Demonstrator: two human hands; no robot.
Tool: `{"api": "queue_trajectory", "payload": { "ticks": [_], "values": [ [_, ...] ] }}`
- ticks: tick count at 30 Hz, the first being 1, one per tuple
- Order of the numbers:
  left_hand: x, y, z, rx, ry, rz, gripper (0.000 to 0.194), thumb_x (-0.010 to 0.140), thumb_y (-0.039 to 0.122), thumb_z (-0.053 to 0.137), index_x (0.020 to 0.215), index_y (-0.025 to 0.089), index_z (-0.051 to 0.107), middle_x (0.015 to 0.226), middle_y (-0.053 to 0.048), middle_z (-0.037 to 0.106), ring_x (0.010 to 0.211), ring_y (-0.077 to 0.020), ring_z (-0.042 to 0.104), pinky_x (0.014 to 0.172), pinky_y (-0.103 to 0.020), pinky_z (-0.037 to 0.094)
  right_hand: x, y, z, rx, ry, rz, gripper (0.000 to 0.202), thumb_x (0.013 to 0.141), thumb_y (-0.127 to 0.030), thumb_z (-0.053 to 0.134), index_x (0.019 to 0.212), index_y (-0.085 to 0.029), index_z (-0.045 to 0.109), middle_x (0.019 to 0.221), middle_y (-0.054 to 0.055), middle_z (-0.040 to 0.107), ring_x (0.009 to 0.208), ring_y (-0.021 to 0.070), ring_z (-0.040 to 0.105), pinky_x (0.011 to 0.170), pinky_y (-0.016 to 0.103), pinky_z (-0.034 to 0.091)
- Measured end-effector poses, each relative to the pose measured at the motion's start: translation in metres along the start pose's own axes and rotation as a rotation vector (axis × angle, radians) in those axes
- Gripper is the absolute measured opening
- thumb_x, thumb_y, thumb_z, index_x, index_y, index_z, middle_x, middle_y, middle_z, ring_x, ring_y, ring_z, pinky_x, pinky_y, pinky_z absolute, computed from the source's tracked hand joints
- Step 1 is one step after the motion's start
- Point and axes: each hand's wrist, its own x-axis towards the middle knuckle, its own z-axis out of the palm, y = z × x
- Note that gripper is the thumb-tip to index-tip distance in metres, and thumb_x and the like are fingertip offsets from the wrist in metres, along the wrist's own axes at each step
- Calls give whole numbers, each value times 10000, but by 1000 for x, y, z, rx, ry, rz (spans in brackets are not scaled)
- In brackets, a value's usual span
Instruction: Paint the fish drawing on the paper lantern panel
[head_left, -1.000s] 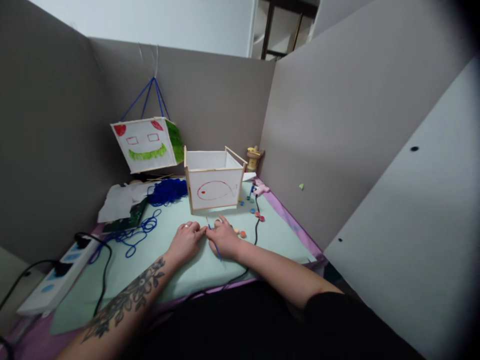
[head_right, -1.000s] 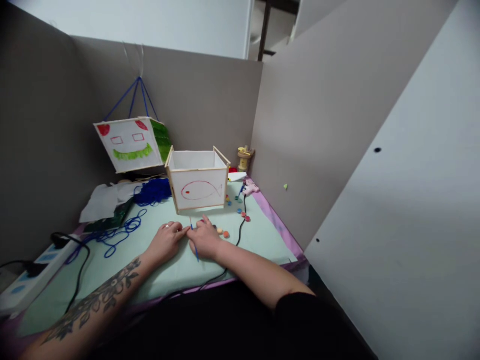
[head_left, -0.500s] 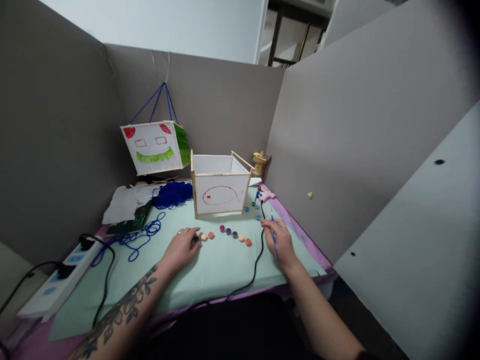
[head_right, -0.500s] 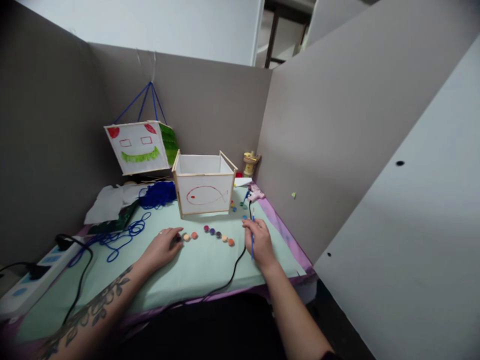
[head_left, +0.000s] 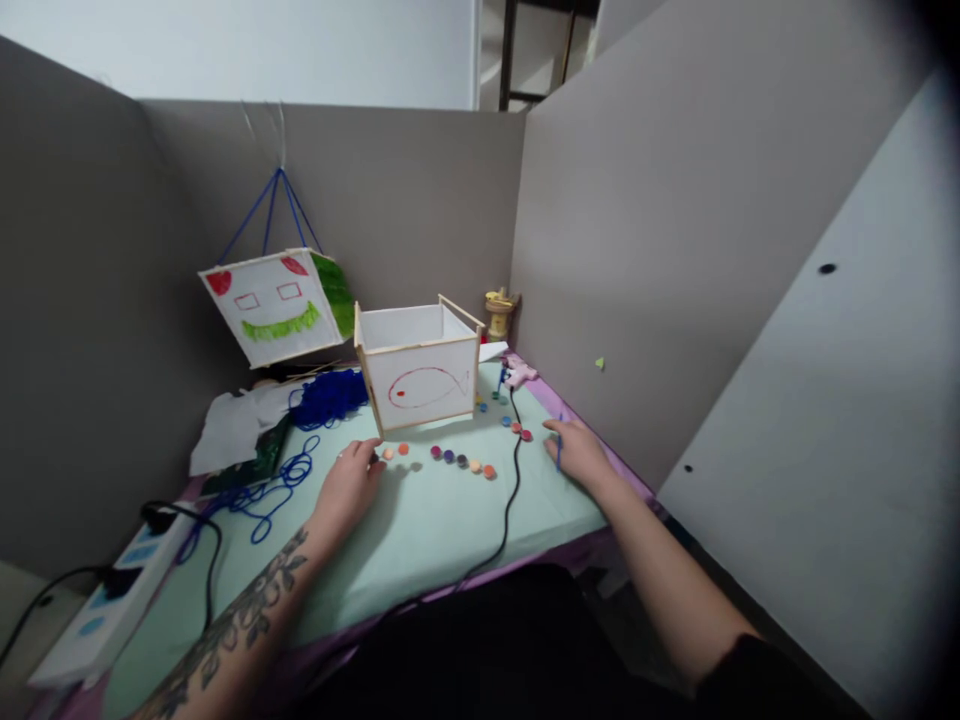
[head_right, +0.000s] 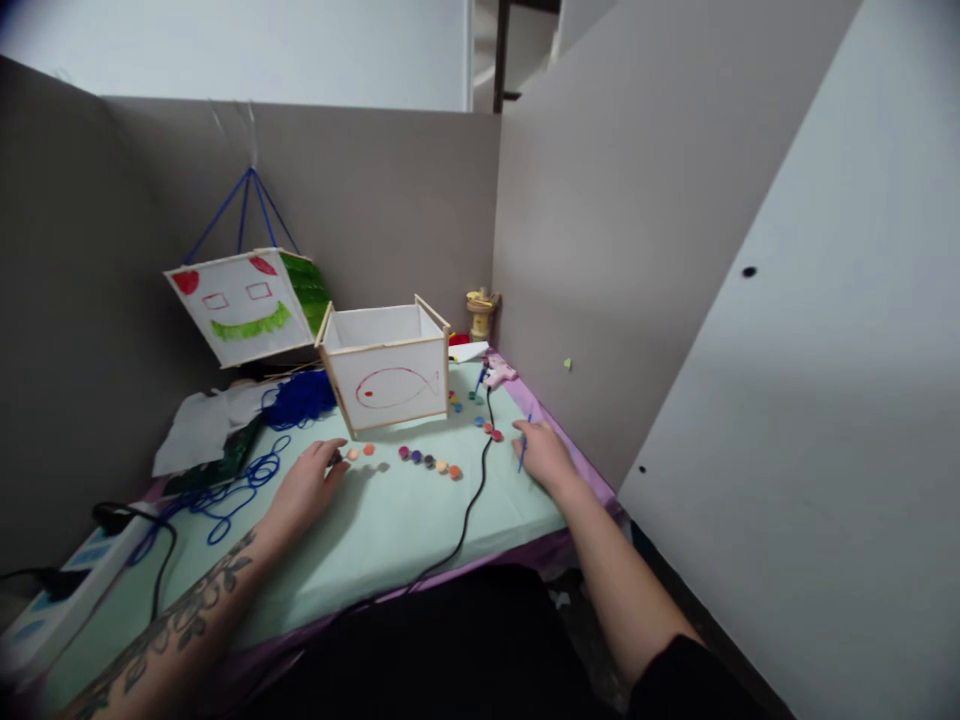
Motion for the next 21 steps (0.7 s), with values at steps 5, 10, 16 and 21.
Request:
{"api": "queue_trajectory", "payload": {
  "ticks": [5, 10, 16, 21],
  "values": [
    [26, 19, 14, -158, 29, 55, 298, 825, 238, 476, 1094, 160, 577, 1020, -90, 616, 868, -190, 597, 808, -324, 474, 20, -22, 14, 42, -95, -37, 333, 805, -276, 581, 1114, -163, 634, 885, 102, 655, 910, 207, 571, 782, 261, 418],
    [67, 56, 51, -181, -67, 156, 269, 822, 223, 506, 1066, 167, 606, 997, -91, 650, 920, -218, 590, 820, -337, 451, 23, -36, 20, 95, -59, -82, 210, 830, -174, 525, 980, -187, 672, 841, 72, 666, 898, 193, 556, 752, 247, 411],
    [82, 66, 78, -133, -194, 130, 210, 819, 275, 520, 936, 169, 660, 942, -92, 673, 870, -209, 604, 762, -296, 446, 14, -30, 20, 107, 4, -68, 203, 842, -153, 504, 957, -189, 668, 840, 49, 676, 892, 190, 550, 766, 253, 412],
    [70, 48, 66, -221, -173, 196, 311, 842, 361, 491, 1037, 175, 645, 1048, -88, 667, 981, -219, 591, 862, -310, 434, 10, -28, 23, 64, 51, -27, 217, 847, -153, 488, 981, -171, 657, 875, 71, 680, 889, 195, 556, 766, 261, 406]
  ]
}}
